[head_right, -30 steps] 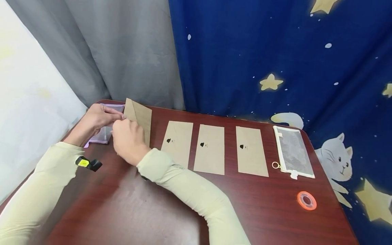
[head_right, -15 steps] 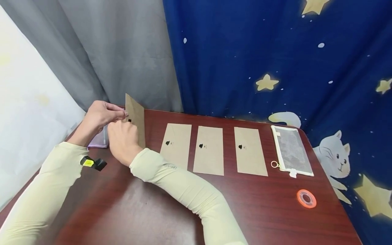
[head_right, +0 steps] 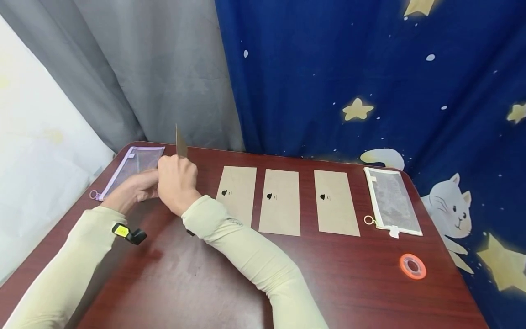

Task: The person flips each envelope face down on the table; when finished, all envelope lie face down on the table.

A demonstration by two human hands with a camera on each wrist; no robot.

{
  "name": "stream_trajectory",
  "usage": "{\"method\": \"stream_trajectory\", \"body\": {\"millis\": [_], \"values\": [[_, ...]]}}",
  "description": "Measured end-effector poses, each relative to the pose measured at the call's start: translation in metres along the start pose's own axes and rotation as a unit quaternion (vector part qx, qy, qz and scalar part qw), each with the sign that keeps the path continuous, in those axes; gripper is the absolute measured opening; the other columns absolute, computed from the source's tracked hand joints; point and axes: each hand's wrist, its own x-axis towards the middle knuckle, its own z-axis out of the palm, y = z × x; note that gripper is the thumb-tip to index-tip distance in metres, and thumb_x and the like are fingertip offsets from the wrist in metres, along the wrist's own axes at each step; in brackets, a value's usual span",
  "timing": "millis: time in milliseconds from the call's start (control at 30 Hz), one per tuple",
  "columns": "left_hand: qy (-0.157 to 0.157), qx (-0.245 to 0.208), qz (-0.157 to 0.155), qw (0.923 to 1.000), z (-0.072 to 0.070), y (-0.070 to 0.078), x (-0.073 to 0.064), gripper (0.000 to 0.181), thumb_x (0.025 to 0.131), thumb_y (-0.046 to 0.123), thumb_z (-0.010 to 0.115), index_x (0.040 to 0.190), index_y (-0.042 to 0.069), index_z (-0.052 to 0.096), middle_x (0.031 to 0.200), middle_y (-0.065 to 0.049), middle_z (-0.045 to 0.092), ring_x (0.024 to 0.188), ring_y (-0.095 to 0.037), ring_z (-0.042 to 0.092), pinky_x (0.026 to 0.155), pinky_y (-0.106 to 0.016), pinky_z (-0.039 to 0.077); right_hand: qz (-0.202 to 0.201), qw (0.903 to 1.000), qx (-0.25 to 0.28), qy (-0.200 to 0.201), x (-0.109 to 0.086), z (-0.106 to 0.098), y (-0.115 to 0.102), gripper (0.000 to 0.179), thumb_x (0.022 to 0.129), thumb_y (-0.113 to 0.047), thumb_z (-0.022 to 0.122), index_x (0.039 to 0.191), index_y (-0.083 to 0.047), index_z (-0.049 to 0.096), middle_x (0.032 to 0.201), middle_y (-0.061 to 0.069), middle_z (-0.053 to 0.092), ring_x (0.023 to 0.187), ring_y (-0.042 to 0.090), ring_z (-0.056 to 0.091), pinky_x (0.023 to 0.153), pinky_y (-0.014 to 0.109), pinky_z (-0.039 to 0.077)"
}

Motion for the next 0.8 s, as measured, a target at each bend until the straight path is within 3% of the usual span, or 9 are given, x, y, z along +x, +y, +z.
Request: {"method": "stream_trajectory", "body": {"millis": [100, 233, 333, 433, 533, 633, 700, 767, 800], "values": [[-0.022, -0.034, 0.001, 0.9992, 0.001, -0.005, 0.002, 0.052, 0.111, 0.024, 0.027, 0.078, 0.018, 0.066, 0.071, 0.002, 0.071, 0.069, -0.008, 0.068, 0.07, -0.025, 0.06, 0.006, 0.9998, 0.016, -0.01, 0.001, 0.0, 0.002, 0.005, 0.09, -0.021, 0.069, 0.09, -0.022, 0.074, 0.087, 0.0, 0.074, 0.076, 0.018, 0.072, 0.056, 0.028, 0.057], [-0.026, -0.046, 0.01, 0.9986, 0.0, -0.008, 0.003, 0.046, 0.11, 0.015, 0.03, 0.087, 0.02, 0.068, 0.08, 0.001, 0.074, 0.076, -0.01, 0.071, 0.074, -0.027, 0.061, 0.009, 0.9992, 0.035, -0.015, -0.001, -0.002, 0.004, 0.003, 0.09, -0.022, 0.072, 0.091, -0.021, 0.074, 0.088, 0.0, 0.074, 0.078, 0.019, 0.073, 0.058, 0.029, 0.058], [-0.025, -0.031, 0.022, 0.999, -0.002, -0.011, 0.003, 0.035, 0.109, 0.01, 0.031, 0.111, 0.012, 0.066, 0.087, 0.002, 0.074, 0.083, -0.011, 0.072, 0.078, -0.028, 0.062, 0.007, 0.999, 0.042, -0.015, -0.003, -0.003, 0.006, 0.009, 0.091, -0.02, 0.07, 0.098, -0.016, 0.075, 0.089, 0.001, 0.074, 0.078, 0.02, 0.074, 0.059, 0.03, 0.059], [-0.02, -0.002, 0.031, 0.9993, -0.003, -0.012, 0.001, 0.036, 0.109, 0.007, 0.033, 0.14, -0.005, 0.046, 0.09, 0.004, 0.072, 0.087, -0.011, 0.071, 0.084, -0.03, 0.062, 0.006, 0.9985, 0.053, -0.017, -0.005, -0.002, 0.01, 0.018, 0.095, -0.016, 0.064, 0.109, -0.01, 0.074, 0.091, 0.004, 0.074, 0.078, 0.021, 0.074, 0.06, 0.032, 0.06], [-0.013, 0.023, 0.038, 0.9989, -0.005, -0.011, 0.0, 0.047, 0.107, 0.004, 0.037, 0.151, -0.012, 0.028, 0.092, 0.005, 0.069, 0.088, -0.01, 0.07, 0.091, -0.034, 0.061, 0.016, 0.9961, 0.085, -0.014, -0.006, 0.0, 0.018, 0.031, 0.098, -0.015, 0.06, 0.125, -0.003, 0.068, 0.094, 0.007, 0.075, 0.078, 0.023, 0.075, 0.06, 0.033, 0.06], [0.005, 0.044, 0.045, 0.998, -0.006, -0.011, -0.001, 0.049, 0.105, 0.003, 0.046, 0.149, -0.011, 0.031, 0.09, 0.007, 0.069, 0.087, -0.01, 0.07, 0.094, -0.036, 0.06, 0.029, 0.9869, 0.158, 0.001, -0.006, 0.005, 0.029, 0.022, 0.101, -0.016, 0.059, 0.112, -0.004, 0.073, 0.089, 0.007, 0.073, 0.078, 0.023, 0.074, 0.061, 0.031, 0.059], [0.022, 0.059, 0.054, 0.9966, -0.007, -0.012, -0.003, 0.05, 0.103, 0.003, 0.051, 0.148, -0.01, 0.034, 0.088, 0.009, 0.068, 0.085, -0.009, 0.069, 0.092, -0.036, 0.06, 0.045, 0.9737, 0.223, 0.009, -0.006, 0.01, 0.038, 0.019, 0.101, -0.015, 0.061, 0.089, -0.007, 0.074, 0.079, 0.003, 0.068, 0.074, 0.02, 0.071, 0.059, 0.027, 0.054], [0.042, 0.077, 0.064, 0.9941, -0.007, -0.014, -0.005, 0.05, 0.102, 0.003, 0.054, 0.147, -0.011, 0.036, 0.087, 0.01, 0.067, 0.083, -0.007, 0.067, 0.087, -0.033, 0.062, 0.059, 0.9594, 0.276, 0.013, -0.005, 0.015, 0.046, 0.034, 0.099, -0.013, 0.064, 0.066, -0.012, 0.061, 0.067, -0.001, 0.056, 0.066, 0.015, 0.063, 0.054, 0.023, 0.046], [0.054, 0.089, 0.07, 0.9921, -0.007, -0.015, -0.006, 0.051, 0.101, 0.004, 0.056, 0.146, -0.011, 0.038, 0.086, 0.009, 0.067, 0.082, -0.006, 0.067, 0.085, -0.031, 0.062, 0.069, 0.9519, 0.298, 0.012, -0.006, 0.019, 0.049, 0.04, 0.099, -0.012, 0.065, 0.061, -0.013, 0.054, 0.062, -0.003, 0.048, 0.061, 0.013, 0.057, 0.052, 0.022, 0.041]]}}
